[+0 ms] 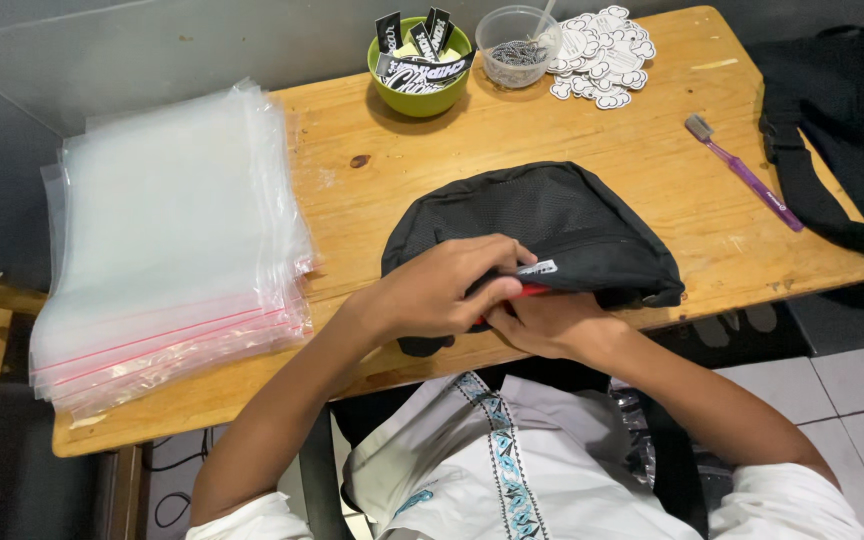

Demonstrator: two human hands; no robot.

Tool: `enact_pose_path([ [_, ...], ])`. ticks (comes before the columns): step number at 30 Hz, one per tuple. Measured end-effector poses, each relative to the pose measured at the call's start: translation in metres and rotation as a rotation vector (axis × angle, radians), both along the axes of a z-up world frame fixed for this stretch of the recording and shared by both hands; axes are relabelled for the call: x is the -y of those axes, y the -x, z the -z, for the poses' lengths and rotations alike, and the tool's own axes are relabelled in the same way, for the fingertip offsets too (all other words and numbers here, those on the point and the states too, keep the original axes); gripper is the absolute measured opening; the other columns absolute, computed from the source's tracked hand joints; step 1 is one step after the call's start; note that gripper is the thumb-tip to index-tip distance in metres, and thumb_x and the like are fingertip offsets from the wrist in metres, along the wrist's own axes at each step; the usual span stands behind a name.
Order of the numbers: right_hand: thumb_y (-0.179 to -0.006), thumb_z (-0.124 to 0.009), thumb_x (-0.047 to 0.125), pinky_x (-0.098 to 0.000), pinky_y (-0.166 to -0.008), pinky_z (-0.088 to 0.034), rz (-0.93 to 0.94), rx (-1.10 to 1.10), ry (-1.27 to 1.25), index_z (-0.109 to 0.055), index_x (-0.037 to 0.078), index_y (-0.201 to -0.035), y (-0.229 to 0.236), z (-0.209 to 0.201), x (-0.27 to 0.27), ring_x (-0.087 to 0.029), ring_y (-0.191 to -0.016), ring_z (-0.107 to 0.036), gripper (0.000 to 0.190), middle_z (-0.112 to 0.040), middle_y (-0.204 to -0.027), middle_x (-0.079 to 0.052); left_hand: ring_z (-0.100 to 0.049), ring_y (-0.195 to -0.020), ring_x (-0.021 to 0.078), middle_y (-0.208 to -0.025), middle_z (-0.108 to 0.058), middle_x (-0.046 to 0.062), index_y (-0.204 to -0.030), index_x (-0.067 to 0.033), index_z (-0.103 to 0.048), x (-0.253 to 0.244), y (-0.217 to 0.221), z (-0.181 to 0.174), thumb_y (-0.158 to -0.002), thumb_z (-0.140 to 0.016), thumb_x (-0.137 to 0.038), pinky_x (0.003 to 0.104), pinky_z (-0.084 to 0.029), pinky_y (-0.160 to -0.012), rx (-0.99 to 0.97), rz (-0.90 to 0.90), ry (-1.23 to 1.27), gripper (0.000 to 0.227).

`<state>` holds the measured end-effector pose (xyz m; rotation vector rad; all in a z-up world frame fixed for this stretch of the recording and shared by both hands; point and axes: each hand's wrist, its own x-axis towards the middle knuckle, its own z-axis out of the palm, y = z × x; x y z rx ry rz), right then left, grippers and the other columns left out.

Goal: The person cleans a black waist bag with a toothbrush, applies a bear-themed sticker to the front, and then places the bag into a plastic sleeve.

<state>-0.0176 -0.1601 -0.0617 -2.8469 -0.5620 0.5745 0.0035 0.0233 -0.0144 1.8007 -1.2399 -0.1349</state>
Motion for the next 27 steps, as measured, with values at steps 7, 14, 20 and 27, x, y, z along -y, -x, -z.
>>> enact_pose_path([
  [7,-0.101,-0.035,0.059,-0.0452,-0.07,-0.059,-0.092,0.246,-0.032,-0.063,0.009,-0.121,0.043,-0.014,0.009,-0.038,-0.088,-0.073,0.06,-0.072,-0.097,-0.022,-0.016,-0.141,0.0653,-0.147,-0.031,0.035,-0.144,-0.005,-0.04,-0.017,0.035,0.017,-0.085,-0.064,-0.029,0.079,-0.016,-0.107,0.132,-0.389,-0.676,0.069],
  [14,-0.083,-0.072,0.032,-0.0379,-0.072,-0.057,-0.278,0.95,-0.499,-0.074,0.016,-0.095,0.064,0.009,0.059,-0.027,-0.084,-0.07,0.021,-0.073,-0.095,-0.004,-0.021,-0.144,0.0584,-0.156,-0.031,0.031,-0.154,-0.008,-0.039,-0.016,0.044,0.055,-0.079,-0.05,-0.003,0.076,-0.016,-0.107,0.326,-0.544,-0.547,0.076],
  [20,-0.088,-0.056,0.039,-0.053,-0.113,-0.033,-0.188,0.792,-0.006,-0.05,0.014,-0.149,0.04,0.01,0.083,-0.041,-0.145,-0.039,0.066,-0.046,-0.158,-0.012,-0.026,-0.148,0.0476,-0.156,-0.038,0.027,-0.148,0.0015,-0.045,-0.012,0.038,0.061,-0.075,-0.057,-0.001,0.073,-0.011,-0.113,0.475,-0.498,-0.552,0.074],
  [27,-0.092,-0.045,0.052,-0.0511,-0.121,-0.02,-0.145,0.624,0.1,-0.046,0.008,-0.149,0.041,0.015,0.074,-0.039,-0.153,-0.025,0.072,-0.038,-0.161,-0.018,-0.03,-0.149,0.0416,-0.155,-0.038,0.032,-0.147,0.0085,-0.042,0.002,0.019,0.079,-0.078,-0.055,-0.018,0.064,-0.007,-0.119,0.433,-0.404,-0.742,0.075],
])
